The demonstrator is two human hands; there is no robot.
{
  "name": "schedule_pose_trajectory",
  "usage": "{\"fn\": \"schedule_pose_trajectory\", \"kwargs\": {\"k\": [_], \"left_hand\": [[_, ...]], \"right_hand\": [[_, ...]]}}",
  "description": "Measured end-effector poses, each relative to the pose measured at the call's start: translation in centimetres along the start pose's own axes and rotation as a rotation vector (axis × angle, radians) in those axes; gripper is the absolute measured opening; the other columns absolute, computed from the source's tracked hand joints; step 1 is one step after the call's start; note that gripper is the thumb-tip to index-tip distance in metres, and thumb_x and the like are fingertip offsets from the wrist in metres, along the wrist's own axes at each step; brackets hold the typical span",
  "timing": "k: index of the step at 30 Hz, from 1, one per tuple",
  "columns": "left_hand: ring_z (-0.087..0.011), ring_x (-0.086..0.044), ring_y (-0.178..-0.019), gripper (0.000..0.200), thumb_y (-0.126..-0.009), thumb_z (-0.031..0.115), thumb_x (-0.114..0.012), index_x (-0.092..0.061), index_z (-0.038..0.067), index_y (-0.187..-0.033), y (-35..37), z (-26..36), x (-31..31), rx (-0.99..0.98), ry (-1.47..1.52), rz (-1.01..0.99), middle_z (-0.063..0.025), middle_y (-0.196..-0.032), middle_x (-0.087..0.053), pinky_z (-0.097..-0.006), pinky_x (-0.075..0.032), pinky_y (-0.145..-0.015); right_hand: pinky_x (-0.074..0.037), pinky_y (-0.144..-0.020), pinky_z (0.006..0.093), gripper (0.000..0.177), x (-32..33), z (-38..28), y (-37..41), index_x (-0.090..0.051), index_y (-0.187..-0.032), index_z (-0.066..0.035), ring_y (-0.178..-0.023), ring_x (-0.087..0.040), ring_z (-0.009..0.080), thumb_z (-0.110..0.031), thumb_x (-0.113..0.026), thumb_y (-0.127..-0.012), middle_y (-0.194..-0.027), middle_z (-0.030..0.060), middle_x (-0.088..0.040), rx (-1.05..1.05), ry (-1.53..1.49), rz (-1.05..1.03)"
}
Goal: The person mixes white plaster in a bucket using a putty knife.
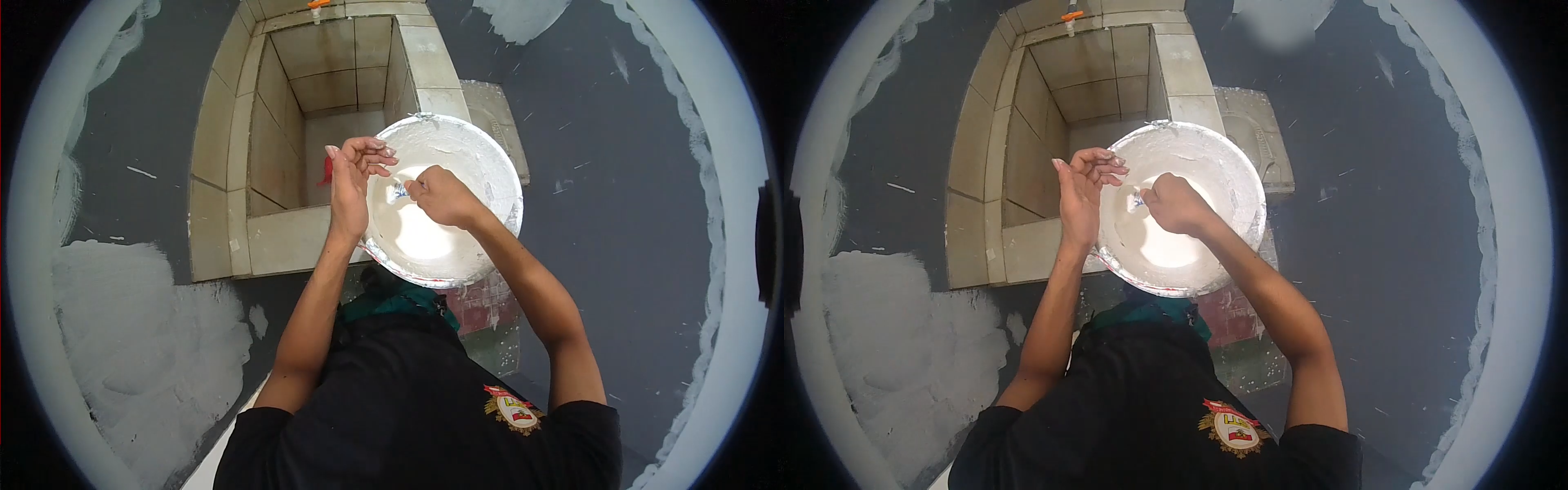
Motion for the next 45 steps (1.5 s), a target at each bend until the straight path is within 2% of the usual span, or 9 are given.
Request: {"fn": "schedule_pose_trajectory", "kwargs": {"k": [6,9,14,18,24,33,39,42,45], "left_hand": [[-0.0215,-0.06,-0.093,0.073,-0.104,0.06,-0.012,-0.055,0.001,-0.109,-0.2,0.0,0.0,0.008,0.007,-0.009,-0.0128,-0.098,-0.063,-0.0333,-0.045,-0.084],[-0.0213,-0.06,-0.093,0.073,-0.104,0.06,-0.012,-0.054,0.001,-0.109,-0.2,-0.1,0.0,0.008,-0.017,-0.01,-0.0123,-0.097,-0.062,-0.0331,-0.045,-0.084],[-0.0214,-0.061,-0.092,0.073,-0.104,0.06,-0.011,-0.054,0.001,-0.109,-0.1,-0.1,0.3,0.002,0.001,-0.017,-0.012,-0.096,-0.062,-0.0327,-0.045,-0.084],[-0.0213,-0.061,-0.091,0.073,-0.104,0.06,-0.011,-0.054,0.001,-0.109,-0.1,-0.1,0.2,0.003,-0.001,-0.028,-0.012,-0.097,-0.062,-0.0327,-0.045,-0.084],[-0.0207,-0.061,-0.09,0.072,-0.104,0.059,-0.01,-0.053,0.001,-0.109,-0.1,-0.1,0.2,0.004,0.013,-0.03,-0.0112,-0.096,-0.062,-0.0328,-0.045,-0.083],[-0.0201,-0.06,-0.089,0.072,-0.105,0.059,-0.01,-0.053,0.001,-0.109,-0.2,-0.1,0.2,0.01,0.035,-0.031,-0.0111,-0.095,-0.061,-0.0327,-0.045,-0.082],[-0.0199,-0.06,-0.088,0.071,-0.105,0.058,-0.011,-0.054,0.002,-0.109,-0.2,-0.2,0.2,-0.008,0.0,-0.027,-0.0111,-0.093,-0.062,-0.0324,-0.046,-0.082],[-0.0195,-0.06,-0.088,0.07,-0.105,0.057,-0.011,-0.054,0.002,-0.108,0.0,-0.2,0.2,-0.012,0.006,-0.028,-0.0107,-0.092,-0.062,-0.0323,-0.046,-0.082],[-0.019,-0.06,-0.088,0.069,-0.106,0.056,-0.012,-0.054,0.002,-0.108,0.1,-0.1,0.2,-0.017,-0.012,-0.04,-0.0104,-0.091,-0.062,-0.0323,-0.046,-0.082]], "right_hand": [[-0.051,-0.076,0.0482,0.042,0.2,-0.3,0.0,-0.063,-0.082,0.015,-0.08,-0.068,0.0447,-0.024,-0.054,-0.097,-0.078,0.0335,-0.064,0.063,0.03,0.0],[-0.052,-0.077,0.0482,0.038,0.4,-0.1,0.6,-0.065,-0.085,0.012,-0.084,-0.068,0.0425,-0.023,-0.055,-0.097,-0.083,0.0324,-0.066,0.177,0.189,-0.02],[-0.055,-0.073,0.0441,0.017,-0.7,0.9,2.4,-0.066,-0.091,0.001,-0.084,-0.069,0.0335,-0.015,-0.063,-0.087,-0.087,0.0218,-0.066,0.279,0.62,0.139],[-0.055,-0.069,0.0403,0.013,-1.0,0.6,2.1,-0.065,-0.091,-0.003,-0.082,-0.068,0.0292,-0.007,-0.065,-0.078,-0.088,0.0155,-0.064,0.366,0.854,0.312],[-0.055,-0.071,0.0383,0.012,-0.3,-0.2,0.8,-0.065,-0.088,0.002,-0.084,-0.067,0.0299,-0.002,-0.063,-0.077,-0.091,0.0174,-0.064,0.475,0.846,0.326],[-0.055,-0.073,0.0407,0.011,-0.2,0.3,-0.3,-0.065,-0.086,0.004,-0.084,-0.067,0.0316,0.0,-0.061,-0.076,-0.09,0.0189,-0.064,0.57,0.792,0.336],[-0.055,-0.074,0.0429,0.013,0.4,-0.1,0.8,-0.068,-0.086,0.0,-0.083,-0.069,0.0345,-0.011,-0.063,-0.082,-0.086,0.0207,-0.067,0.38,0.697,0.218],[-0.053,-0.071,0.0484,0.031,2.0,-0.9,2.7,-0.07,-0.087,-0.001,-0.076,-0.068,0.039,-0.027,-0.058,-0.096,-0.08,0.0213,-0.068,0.337,0.693,0.214],[-0.053,-0.071,0.0493,0.037,3.9,-1.6,4.3,-0.07,-0.079,0.002,-0.076,-0.068,0.0408,-0.029,-0.057,-0.097,-0.078,0.0238,-0.067,0.191,0.657,0.153]]}}
Point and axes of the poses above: each hand's wrist, its own y-axis away from the middle knuckle, its own x-axis out of the back of the hand, z = x × y, the point moved 1 cm from there along -y, towards the middle knuckle
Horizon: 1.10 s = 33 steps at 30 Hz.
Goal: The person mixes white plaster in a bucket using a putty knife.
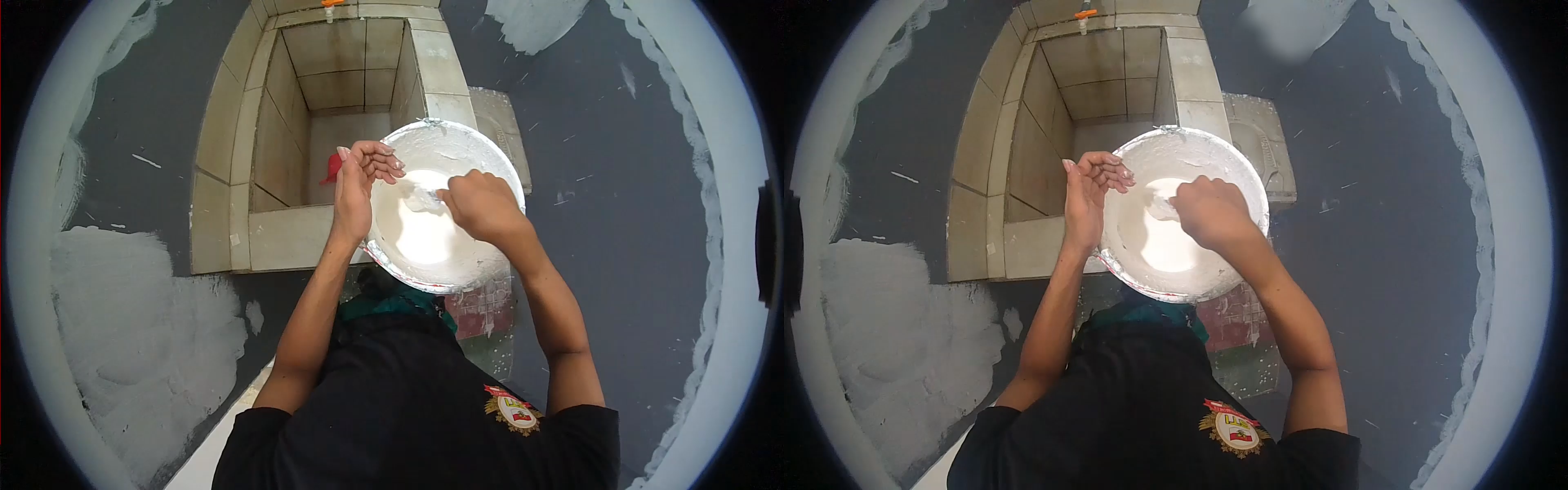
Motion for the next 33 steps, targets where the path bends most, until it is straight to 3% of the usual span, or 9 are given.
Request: {"fn": "schedule_pose_trajectory", "kwargs": {"k": [4,10,13,17,18,21,24,33], "left_hand": [[-0.0177,-0.06,-0.086,0.069,-0.106,0.055,-0.011,-0.054,0.001,-0.107,-0.1,0.1,-0.1,0.013,-0.004,-0.016,-0.01,-0.09,-0.062,-0.0312,-0.045,-0.081],[-0.0156,-0.059,-0.084,0.069,-0.107,0.053,-0.01,-0.055,0.0,-0.107,-0.1,0.3,-0.3,0.024,-0.018,-0.03,-0.0092,-0.089,-0.061,-0.0293,-0.046,-0.08],[-0.0156,-0.059,-0.084,0.069,-0.107,0.053,-0.01,-0.055,0.0,-0.107,-0.2,0.2,-0.3,0.027,-0.01,-0.029,-0.0093,-0.089,-0.061,-0.0293,-0.046,-0.08],[-0.0158,-0.06,-0.085,0.069,-0.107,0.053,-0.01,-0.054,0.0,-0.108,0.0,0.2,-0.2,0.01,0.013,-0.007,-0.0096,-0.09,-0.062,-0.0295,-0.046,-0.08],[-0.0158,-0.06,-0.085,0.069,-0.107,0.053,-0.01,-0.054,0.0,-0.108,0.0,0.3,-0.2,0.004,0.024,0.005,-0.0096,-0.09,-0.062,-0.0295,-0.046,-0.08],[-0.0192,-0.06,-0.086,0.069,-0.106,0.056,-0.012,-0.054,0.002,-0.108,0.1,0.1,-0.1,0.015,0.061,0.045,-0.0113,-0.091,-0.062,-0.0324,-0.045,-0.082],[-0.0193,-0.06,-0.086,0.069,-0.106,0.056,-0.011,-0.054,0.002,-0.108,0.1,0.1,0.0,0.002,0.036,0.026,-0.0111,-0.091,-0.062,-0.0325,-0.045,-0.082],[-0.0162,-0.06,-0.084,0.068,-0.106,0.056,-0.013,-0.054,0.002,-0.107,-0.3,0.4,-0.4,0.043,0.108,0.034,-0.0093,-0.09,-0.061,-0.0292,-0.045,-0.079]], "right_hand": [[-0.052,-0.073,0.0509,0.039,0.7,1.2,0.6,-0.069,-0.079,0.003,-0.078,-0.067,0.0424,-0.029,-0.056,-0.097,-0.078,0.0275,-0.066,-0.16,-0.063,-0.044],[-0.05,-0.074,0.0515,0.042,-1.7,1.1,1.4,-0.066,-0.08,0.008,-0.079,-0.066,0.0446,-0.028,-0.054,-0.098,-0.08,0.0317,-0.065,-0.213,-0.118,0.076],[-0.049,-0.073,0.0514,0.043,-3.6,0.4,0.3,-0.065,-0.08,0.009,-0.079,-0.065,0.0469,-0.027,-0.052,-0.099,-0.08,0.0333,-0.063,-0.255,-0.36,0.178],[-0.048,-0.08,0.0528,0.048,-4.3,-1.2,-0.5,-0.064,-0.08,0.011,-0.087,-0.063,0.0516,-0.029,-0.048,-0.101,-0.084,0.0359,-0.064,-0.26,-0.654,0.033],[-0.049,-0.073,0.0487,0.048,-5.1,-1.2,-0.7,-0.062,-0.079,0.011,-0.076,-0.065,0.0447,-0.028,-0.047,-0.101,-0.076,0.031,-0.064,-0.255,-0.724,0.014],[-0.048,-0.066,0.0417,0.048,-6.5,-1.3,-0.6,-0.063,-0.082,0.012,-0.065,-0.061,0.0301,-0.028,-0.047,-0.102,-0.07,0.0223,-0.063,-0.29,-0.967,-0.046],[-0.046,-0.063,0.0363,0.046,-6.7,-1.2,-0.4,-0.066,-0.087,0.011,-0.063,-0.055,0.0181,-0.029,-0.047,-0.102,-0.07,0.0137,-0.061,-0.361,-1.138,-0.074],[-0.04,-0.055,0.0301,0.041,-6.8,-0.2,-0.3,-0.068,-0.089,0.007,-0.06,-0.049,0.0129,-0.027,-0.049,-0.101,-0.07,0.0078,-0.058,-0.358,-1.238,-0.18]]}}
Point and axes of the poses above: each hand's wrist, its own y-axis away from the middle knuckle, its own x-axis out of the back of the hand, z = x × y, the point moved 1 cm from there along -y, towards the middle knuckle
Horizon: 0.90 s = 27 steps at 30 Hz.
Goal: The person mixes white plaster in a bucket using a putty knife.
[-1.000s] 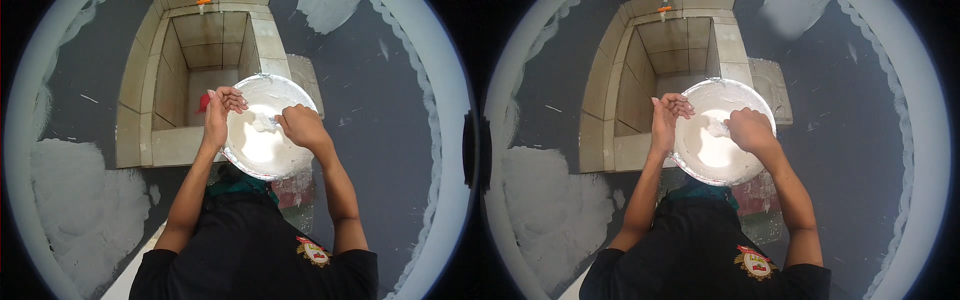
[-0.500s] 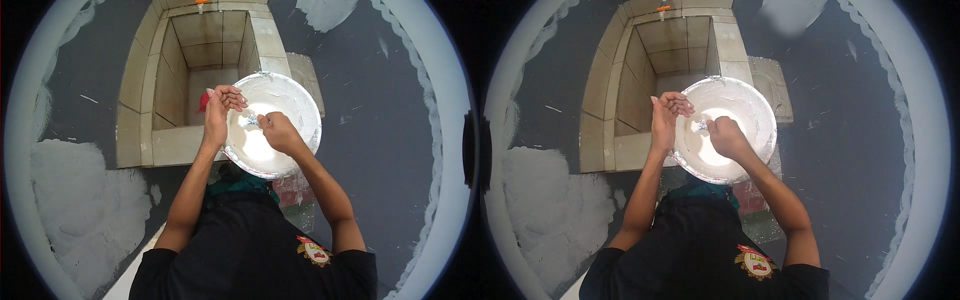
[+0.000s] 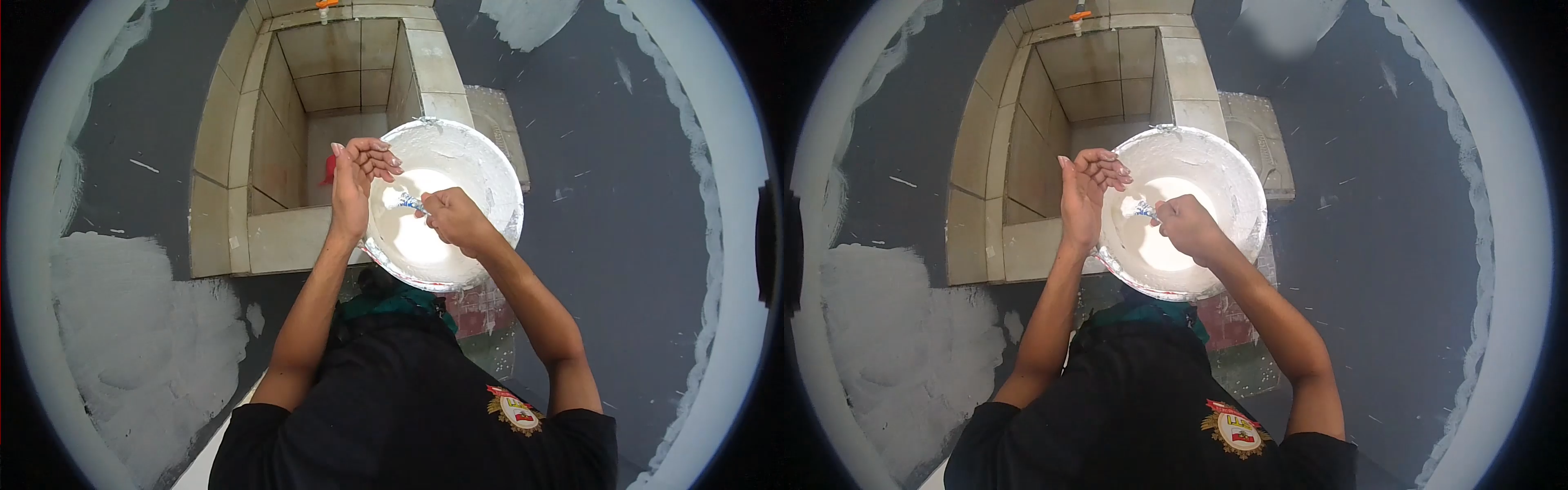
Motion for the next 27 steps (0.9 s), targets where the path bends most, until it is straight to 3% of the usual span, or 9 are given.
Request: {"fn": "schedule_pose_trajectory", "kwargs": {"k": [9,12,18,21,24,27], "left_hand": [[-0.02,-0.06,-0.086,0.07,-0.105,0.057,-0.012,-0.054,0.001,-0.109,-0.1,-0.2,0.2,0.018,-0.006,-0.002,-0.0108,-0.091,-0.062,-0.0325,-0.046,-0.08],[-0.0199,-0.06,-0.086,0.07,-0.105,0.058,-0.012,-0.054,0.001,-0.109,-0.1,-0.1,0.2,0.015,-0.009,0.004,-0.0109,-0.091,-0.062,-0.0325,-0.046,-0.081],[-0.0198,-0.06,-0.086,0.07,-0.105,0.057,-0.012,-0.053,0.001,-0.109,0.0,-0.2,0.4,-0.017,-0.032,-0.003,-0.011,-0.091,-0.062,-0.0325,-0.046,-0.081],[-0.0197,-0.059,-0.085,0.069,-0.106,0.056,-0.011,-0.053,0.001,-0.109,0.1,-0.2,0.5,-0.03,-0.047,-0.002,-0.0108,-0.091,-0.061,-0.0326,-0.046,-0.081],[-0.0163,-0.06,-0.084,0.066,-0.107,0.054,-0.012,-0.053,0.002,-0.108,0.1,-0.1,0.3,-0.034,-0.007,0.007,-0.0094,-0.09,-0.061,-0.0298,-0.046,-0.079],[-0.0195,-0.059,-0.085,0.068,-0.106,0.056,-0.011,-0.052,0.002,-0.108,0.2,-0.2,0.4,-0.016,-0.031,0.011,-0.0106,-0.091,-0.061,-0.0328,-0.046,-0.081]], "right_hand": [[-0.039,-0.053,0.0288,0.039,0.4,-0.1,-0.6,-0.068,-0.089,0.007,-0.059,-0.047,0.0114,-0.026,-0.05,-0.1,-0.069,0.0061,-0.057,-0.01,0.002,-0.028],[-0.035,-0.047,0.0279,0.038,0.3,0.0,-0.4,-0.067,-0.089,0.006,-0.051,-0.042,0.0078,-0.027,-0.051,-0.102,-0.061,0.0011,-0.051,0.055,0.036,0.002],[-0.049,-0.064,0.0429,0.032,1.4,-2.3,1.7,-0.067,-0.092,0.004,-0.063,-0.064,0.0321,-0.027,-0.06,-0.097,-0.069,0.0172,-0.062,0.309,0.736,0.108],[-0.05,-0.071,0.0465,0.026,1.3,-3.8,2.8,-0.066,-0.094,0.002,-0.077,-0.065,0.038,-0.024,-0.063,-0.094,-0.082,0.0211,-0.064,0.331,1.007,0.193],[-0.05,-0.074,0.0464,0.022,0.9,-3.4,2.4,-0.064,-0.095,0.001,-0.084,-0.064,0.0353,-0.021,-0.063,-0.093,-0.089,0.0197,-0.061,0.523,1.114,0.294],[-0.05,-0.073,0.0461,0.02,0.1,-3.5,1.5,-0.065,-0.094,0.001,-0.085,-0.063,0.0349,-0.018,-0.064,-0.091,-0.091,0.0194,-0.06,0.6,1.206,0.355]]}}
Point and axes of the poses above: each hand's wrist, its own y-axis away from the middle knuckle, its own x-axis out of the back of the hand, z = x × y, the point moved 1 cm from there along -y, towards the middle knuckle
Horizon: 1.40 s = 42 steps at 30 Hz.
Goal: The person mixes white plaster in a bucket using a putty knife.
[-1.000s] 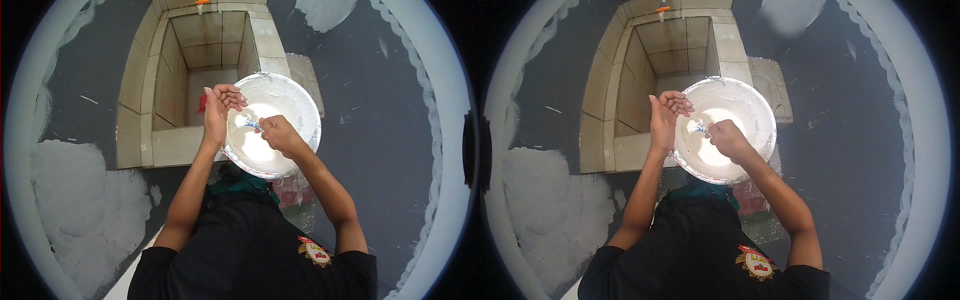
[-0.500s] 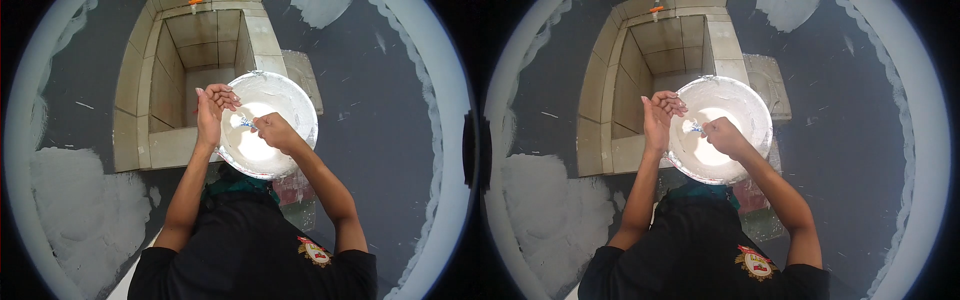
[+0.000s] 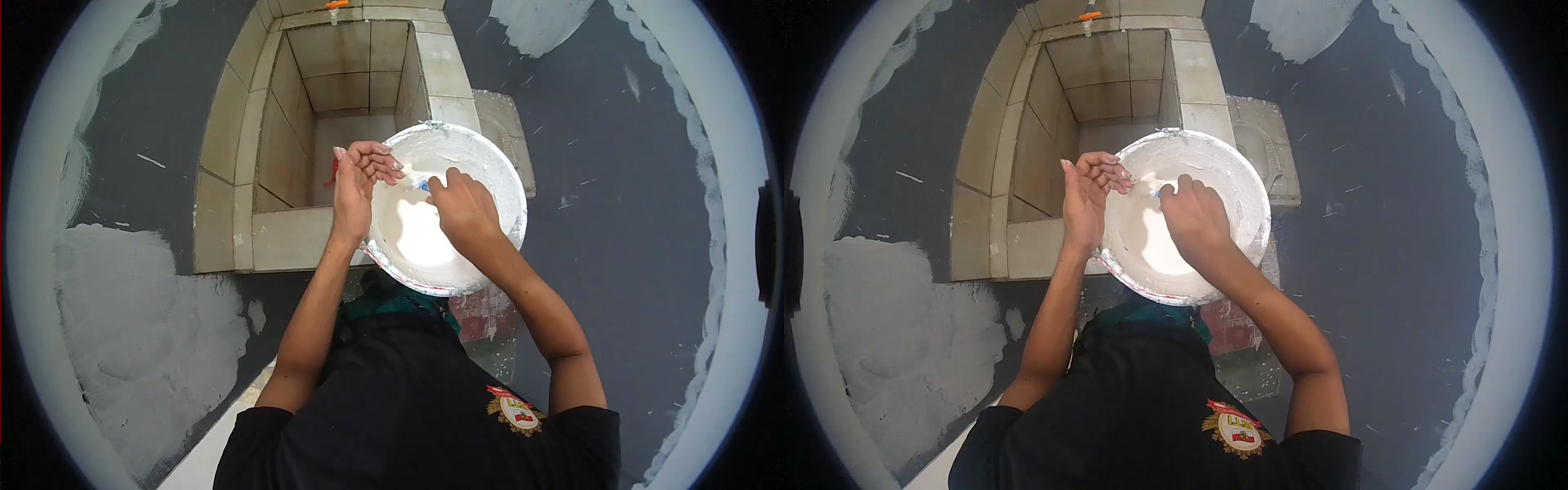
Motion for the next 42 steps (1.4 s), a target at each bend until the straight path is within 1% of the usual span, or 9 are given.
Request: {"fn": "schedule_pose_trajectory", "kwargs": {"k": [3,9,13,19,23,30,33,37,42], "left_hand": [[-0.0195,-0.059,-0.086,0.068,-0.106,0.056,-0.011,-0.052,0.001,-0.108,-0.1,0.0,0.1,0.007,0.006,-0.004,-0.0108,-0.091,-0.061,-0.0327,-0.046,-0.081],[-0.0198,-0.06,-0.086,0.068,-0.106,0.056,-0.012,-0.053,0.002,-0.108,0.0,0.0,0.1,-0.006,0.021,-0.006,-0.0111,-0.091,-0.061,-0.033,-0.046,-0.081],[-0.0194,-0.06,-0.085,0.068,-0.106,0.055,-0.012,-0.053,0.002,-0.108,0.0,0.1,0.0,-0.01,0.037,0.007,-0.0106,-0.09,-0.061,-0.0323,-0.046,-0.081],[-0.0208,-0.06,-0.09,0.068,-0.105,0.057,-0.014,-0.054,0.002,-0.109,-0.1,0.1,0.1,-0.018,0.048,0.039,-0.0113,-0.095,-0.061,-0.034,-0.047,-0.082],[-0.0215,-0.06,-0.095,0.068,-0.105,0.057,-0.015,-0.054,0.002,-0.11,-0.1,0.1,0.0,-0.039,0.035,0.086,-0.0115,-0.099,-0.06,-0.0339,-0.047,-0.083],[-0.0213,-0.06,-0.096,0.067,-0.106,0.056,-0.015,-0.055,0.002,-0.109,-0.1,-0.1,0.1,-0.033,-0.019,0.025,-0.0114,-0.099,-0.061,-0.034,-0.045,-0.085],[-0.018,-0.059,-0.094,0.066,-0.107,0.052,-0.012,-0.055,0.001,-0.11,0.0,0.0,-0.2,-0.039,-0.11,-0.039,-0.0096,-0.097,-0.061,-0.0314,-0.045,-0.084],[-0.0182,-0.059,-0.093,0.067,-0.107,0.053,-0.013,-0.055,0.001,-0.11,0.0,-0.1,-0.5,-0.04,-0.191,-0.049,-0.0102,-0.097,-0.062,-0.0316,-0.044,-0.085],[-0.0198,-0.06,-0.093,0.066,-0.106,0.054,-0.015,-0.055,0.002,-0.109,0.0,0.0,-0.5,-0.03,-0.183,-0.041,-0.0108,-0.097,-0.063,-0.033,-0.043,-0.085]], "right_hand": [[-0.05,-0.076,0.0452,0.016,0.2,0.1,-0.4,-0.065,-0.095,0.001,-0.086,-0.063,0.0333,-0.014,-0.063,-0.089,-0.088,0.0194,-0.06,0.063,0.041,0.031],[-0.05,-0.076,0.0446,0.016,2.7,0.8,0.4,-0.067,-0.092,0.001,-0.087,-0.063,0.034,-0.014,-0.063,-0.089,-0.088,0.019,-0.061,-0.053,-0.037,0.056],[-0.049,-0.07,0.0464,0.018,4.9,-0.1,2.0,-0.067,-0.089,0.001,-0.079,-0.063,0.0364,-0.017,-0.066,-0.089,-0.084,0.0197,-0.06,-0.176,-0.012,0.111],[-0.053,-0.072,0.0428,0.014,0.2,0.5,0.9,-0.068,-0.086,0.0,-0.081,-0.065,0.033,-0.014,-0.067,-0.084,-0.086,0.0188,-0.062,-0.103,-0.012,0.035],[-0.052,-0.073,0.0445,0.017,-0.4,-0.8,-0.4,-0.068,-0.089,0.0,-0.083,-0.065,0.0339,-0.016,-0.064,-0.088,-0.088,0.0202,-0.062,-0.103,-0.053,0.094],[-0.05,-0.059,0.0446,0.014,4.3,-0.2,1.9,-0.064,-0.081,-0.001,-0.063,-0.063,0.0352,-0.014,-0.064,-0.087,-0.073,0.0176,-0.061,-0.23,-0.008,0.205],[-0.053,-0.067,0.0475,0.023,3.6,0.3,2.9,-0.067,-0.085,-0.001,-0.074,-0.067,0.0379,-0.022,-0.062,-0.093,-0.079,0.0195,-0.065,-0.262,0.048,0.099],[-0.052,-0.067,0.0485,0.025,-0.9,2.5,1.9,-0.066,-0.084,0.0,-0.076,-0.067,0.0393,-0.022,-0.061,-0.094,-0.084,0.0224,-0.066,-0.346,0.022,0.022],[-0.052,-0.065,0.0491,0.024,0.3,3.8,1.4,-0.066,-0.086,0.0,-0.075,-0.067,0.0382,-0.021,-0.06,-0.095,-0.083,0.0202,-0.066,-0.428,0.055,0.151]]}}
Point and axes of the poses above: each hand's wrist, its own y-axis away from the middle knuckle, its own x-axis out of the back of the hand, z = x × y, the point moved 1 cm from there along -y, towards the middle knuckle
